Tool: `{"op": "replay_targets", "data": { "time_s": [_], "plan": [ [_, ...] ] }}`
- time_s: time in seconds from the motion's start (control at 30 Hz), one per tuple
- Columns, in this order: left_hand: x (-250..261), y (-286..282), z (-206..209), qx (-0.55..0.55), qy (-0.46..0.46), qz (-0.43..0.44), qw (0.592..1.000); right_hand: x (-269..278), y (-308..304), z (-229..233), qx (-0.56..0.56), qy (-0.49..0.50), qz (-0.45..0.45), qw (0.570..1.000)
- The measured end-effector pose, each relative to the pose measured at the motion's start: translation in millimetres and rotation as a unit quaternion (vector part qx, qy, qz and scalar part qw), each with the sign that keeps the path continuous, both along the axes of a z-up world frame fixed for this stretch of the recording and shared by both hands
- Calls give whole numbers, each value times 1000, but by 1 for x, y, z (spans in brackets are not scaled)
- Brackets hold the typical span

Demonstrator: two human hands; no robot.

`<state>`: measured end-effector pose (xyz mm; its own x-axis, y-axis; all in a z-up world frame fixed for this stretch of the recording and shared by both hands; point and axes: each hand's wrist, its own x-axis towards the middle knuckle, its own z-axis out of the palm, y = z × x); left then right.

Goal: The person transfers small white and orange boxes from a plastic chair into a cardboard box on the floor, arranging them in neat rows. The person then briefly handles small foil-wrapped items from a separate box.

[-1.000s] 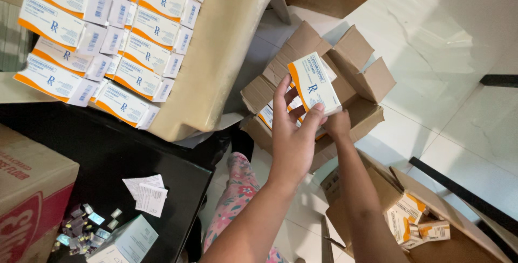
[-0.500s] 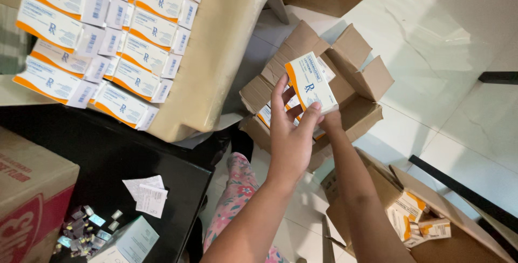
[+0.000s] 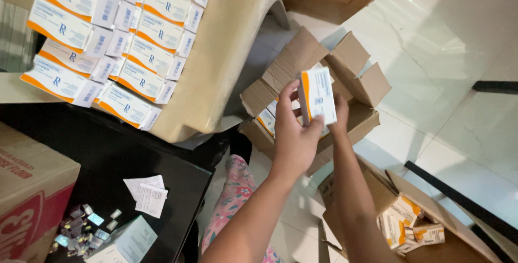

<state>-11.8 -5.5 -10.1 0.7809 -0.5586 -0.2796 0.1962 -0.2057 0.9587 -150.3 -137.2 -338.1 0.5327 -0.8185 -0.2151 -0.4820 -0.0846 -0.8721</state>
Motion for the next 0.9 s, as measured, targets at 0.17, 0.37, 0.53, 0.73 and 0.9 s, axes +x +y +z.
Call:
{"op": "replay_targets", "data": {
  "time_s": [0.17, 0.37, 0.53, 0.73, 0.9],
  "plan": [
    [-22, -1, -1, 75, -66, -145, 984, -44, 47, 172, 345, -356, -62, 866],
    [-7, 6, 8, 119, -239, -163, 950, -55, 14, 144, 230, -208, -75, 948],
    [2, 8, 16, 57, -204, -31, 977, -60, -8, -4, -12, 252, 103, 962],
    [1, 6, 18, 58, -217, -43, 974, -26, 7, -80, 133, 170, 29, 976],
    [0, 7, 18, 63, -210, -41, 975, -19, 14, -82, 162, 50, -62, 983]
  ]
}}
